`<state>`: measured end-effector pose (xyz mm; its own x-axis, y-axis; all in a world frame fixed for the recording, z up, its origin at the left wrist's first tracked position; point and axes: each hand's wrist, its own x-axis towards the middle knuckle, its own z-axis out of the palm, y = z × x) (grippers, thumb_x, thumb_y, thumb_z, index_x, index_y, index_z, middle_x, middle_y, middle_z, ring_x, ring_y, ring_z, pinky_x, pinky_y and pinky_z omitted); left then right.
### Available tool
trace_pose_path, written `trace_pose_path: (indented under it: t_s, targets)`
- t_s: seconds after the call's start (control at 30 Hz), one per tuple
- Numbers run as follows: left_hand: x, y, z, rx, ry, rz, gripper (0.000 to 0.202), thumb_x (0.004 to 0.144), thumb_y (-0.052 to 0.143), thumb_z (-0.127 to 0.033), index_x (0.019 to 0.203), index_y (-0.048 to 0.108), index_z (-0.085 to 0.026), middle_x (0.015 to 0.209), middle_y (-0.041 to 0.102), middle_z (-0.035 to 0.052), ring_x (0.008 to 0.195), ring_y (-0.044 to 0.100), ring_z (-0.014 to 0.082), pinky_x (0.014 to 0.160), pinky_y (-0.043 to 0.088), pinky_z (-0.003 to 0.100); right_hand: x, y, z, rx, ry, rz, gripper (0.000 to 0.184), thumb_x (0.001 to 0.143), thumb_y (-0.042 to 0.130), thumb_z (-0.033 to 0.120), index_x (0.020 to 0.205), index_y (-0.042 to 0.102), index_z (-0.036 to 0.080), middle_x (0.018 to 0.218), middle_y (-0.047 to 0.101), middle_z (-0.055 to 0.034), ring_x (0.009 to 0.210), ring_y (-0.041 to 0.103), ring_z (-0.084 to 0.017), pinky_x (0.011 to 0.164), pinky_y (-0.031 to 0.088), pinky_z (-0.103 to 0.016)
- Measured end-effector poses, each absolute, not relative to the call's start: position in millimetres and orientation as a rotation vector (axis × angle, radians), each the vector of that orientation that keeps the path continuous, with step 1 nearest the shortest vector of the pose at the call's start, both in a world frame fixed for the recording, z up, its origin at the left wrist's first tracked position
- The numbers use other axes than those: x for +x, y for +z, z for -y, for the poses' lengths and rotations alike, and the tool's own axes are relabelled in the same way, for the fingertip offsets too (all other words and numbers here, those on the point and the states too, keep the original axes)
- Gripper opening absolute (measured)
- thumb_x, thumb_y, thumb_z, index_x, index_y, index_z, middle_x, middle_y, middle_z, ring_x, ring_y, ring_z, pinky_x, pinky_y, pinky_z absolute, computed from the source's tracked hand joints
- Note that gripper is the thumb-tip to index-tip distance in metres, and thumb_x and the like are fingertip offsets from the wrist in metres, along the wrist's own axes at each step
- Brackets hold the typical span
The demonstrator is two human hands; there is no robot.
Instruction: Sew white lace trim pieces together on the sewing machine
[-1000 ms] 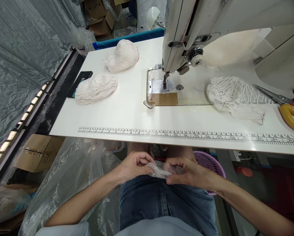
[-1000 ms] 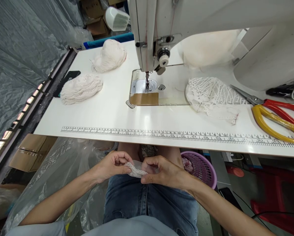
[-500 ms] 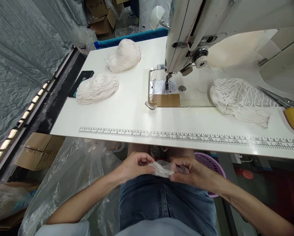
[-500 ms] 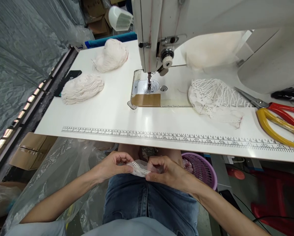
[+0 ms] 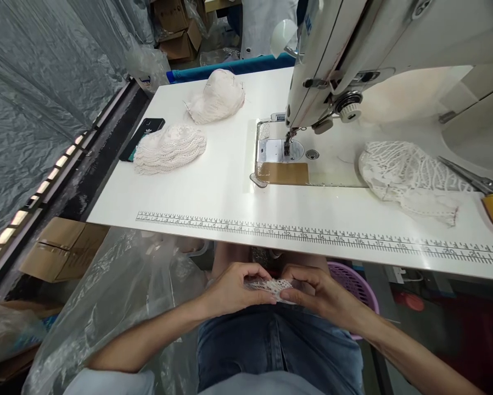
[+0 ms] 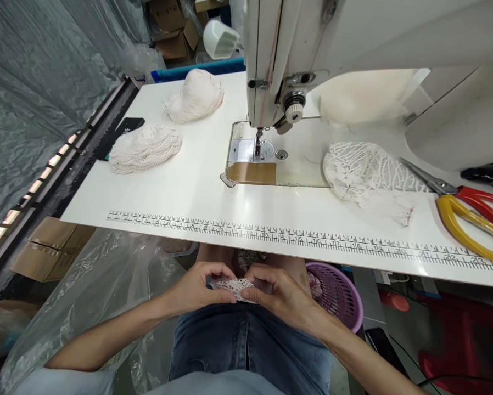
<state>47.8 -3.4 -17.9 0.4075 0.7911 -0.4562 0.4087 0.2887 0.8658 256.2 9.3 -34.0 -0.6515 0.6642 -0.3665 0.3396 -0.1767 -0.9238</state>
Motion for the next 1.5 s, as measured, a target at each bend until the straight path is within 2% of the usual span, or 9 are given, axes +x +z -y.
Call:
trace_pose_path:
  t_s: [0.1, 0.2, 0.27, 0.37, 0.67, 0.8, 1.1, 1.27, 1.5]
  targets:
    - [49.9, -21.3, 6.3, 1.352, 0.402, -1.242, 0.023, 0.072, 0.068, -0.035, 0.083, 0.069, -0.015, 0.074, 0.065, 0.0004, 0.068, 0.054, 0.0122, 0.061, 0.037, 0.02, 259.0, -34.8, -6.7, -1.222, 1.791, 1.895, 0.02, 0.086, 0.054, 0.041, 0.086, 0.056, 0.021, 0.079, 0.057, 0.001, 0.071, 0.05, -0.014, 0.061, 0.038, -0.023]
    - [52.9, -22.4, 7.4, 1.362, 0.445, -1.253, 0.018, 0.074, 0.065, -0.031, 0.08, 0.069, -0.014, 0.072, 0.064, 0.0005, 0.066, 0.053, 0.0112, 0.059, 0.036, 0.019, 259.4, -32.6, -4.5, -1.195, 1.659, 1.954, 0.022, 0.087, 0.053, 0.04, 0.103, 0.053, 0.025, 0.097, 0.059, -0.0013, 0.085, 0.055, -0.017, 0.073, 0.043, -0.025]
    - [54.0, -21.8, 7.1, 1.372, 0.465, -1.253, 0.015, 0.074, 0.065, -0.027, 0.079, 0.069, -0.013, 0.074, 0.065, 0.0007, 0.068, 0.054, 0.0113, 0.06, 0.037, 0.019, 258.1, -29.9, -4.0, -1.119, 1.624, 1.995, 0.023, 0.088, 0.052, 0.037, 0.108, 0.051, 0.027, 0.101, 0.059, -0.0018, 0.09, 0.055, -0.017, 0.078, 0.043, -0.026]
    - [54.6, -20.5, 6.5, 1.392, 0.476, -1.24, 0.012, 0.075, 0.064, -0.024, 0.078, 0.069, -0.013, 0.075, 0.065, 0.0008, 0.07, 0.056, 0.0117, 0.063, 0.038, 0.018, 255.2, -26.1, -4.4, -1.043, 1.611, 2.033, 0.016, 0.09, 0.049, 0.034, 0.103, 0.053, 0.026, 0.096, 0.06, -0.0009, 0.086, 0.057, -0.015, 0.074, 0.044, -0.024]
    - [53.1, -24.3, 8.2, 1.344, 0.456, -1.219, 0.019, 0.074, 0.066, -0.031, 0.08, 0.069, -0.013, 0.075, 0.064, 0.0018, 0.07, 0.054, 0.0129, 0.062, 0.037, 0.02, 255.0, -25.5, -1.9, -1.084, 1.574, 2.064, 0.011, 0.094, 0.043, 0.032, 0.091, 0.048, 0.023, 0.085, 0.057, 0.001, 0.074, 0.053, -0.013, 0.066, 0.041, -0.023]
    - [51.8, -24.8, 9.0, 1.321, 0.445, -1.203, 0.021, 0.074, 0.066, -0.033, 0.081, 0.068, -0.013, 0.074, 0.063, 0.0016, 0.069, 0.053, 0.0127, 0.062, 0.036, 0.02, 255.0, -26.6, -0.1, -1.138, 1.581, 2.08, 0.013, 0.092, 0.047, 0.037, 0.097, 0.047, 0.025, 0.09, 0.057, 0.001, 0.073, 0.053, -0.013, 0.065, 0.04, -0.023]
    - [51.7, -25.1, 12.1, 1.259, 0.45, -1.208, 0.015, 0.07, 0.069, -0.025, 0.078, 0.069, -0.012, 0.076, 0.066, 0.0023, 0.073, 0.057, 0.0136, 0.066, 0.04, 0.019, 253.8, -20.6, -2.1, -1.128, 1.673, 2.194, 0.019, 0.089, 0.049, 0.039, 0.105, 0.047, 0.028, 0.1, 0.057, -0.0006, 0.085, 0.053, -0.017, 0.075, 0.042, -0.027]
    - [51.9, -26.8, 13.5, 1.231, 0.433, -1.197, 0.016, 0.072, 0.067, -0.027, 0.078, 0.069, -0.013, 0.075, 0.067, 0.0028, 0.073, 0.059, 0.0148, 0.067, 0.042, 0.021, 253.2, -25.4, -0.3, -1.119, 1.635, 2.206, 0.011, 0.089, 0.049, 0.033, 0.087, 0.046, 0.023, 0.084, 0.053, 0.0022, 0.072, 0.05, -0.013, 0.065, 0.039, -0.022]
    - [52.6, -27.7, 14.4, 1.189, 0.421, -1.231, 0.016, 0.071, 0.066, -0.027, 0.077, 0.068, -0.012, 0.072, 0.063, 0.0014, 0.068, 0.053, 0.0124, 0.062, 0.038, 0.02, 254.1, -34.8, 4.7, -1.159, 1.537, 2.165, 0.009, 0.089, 0.047, 0.027, 0.083, 0.045, 0.022, 0.076, 0.052, 0.0024, 0.069, 0.049, -0.013, 0.063, 0.038, -0.023]
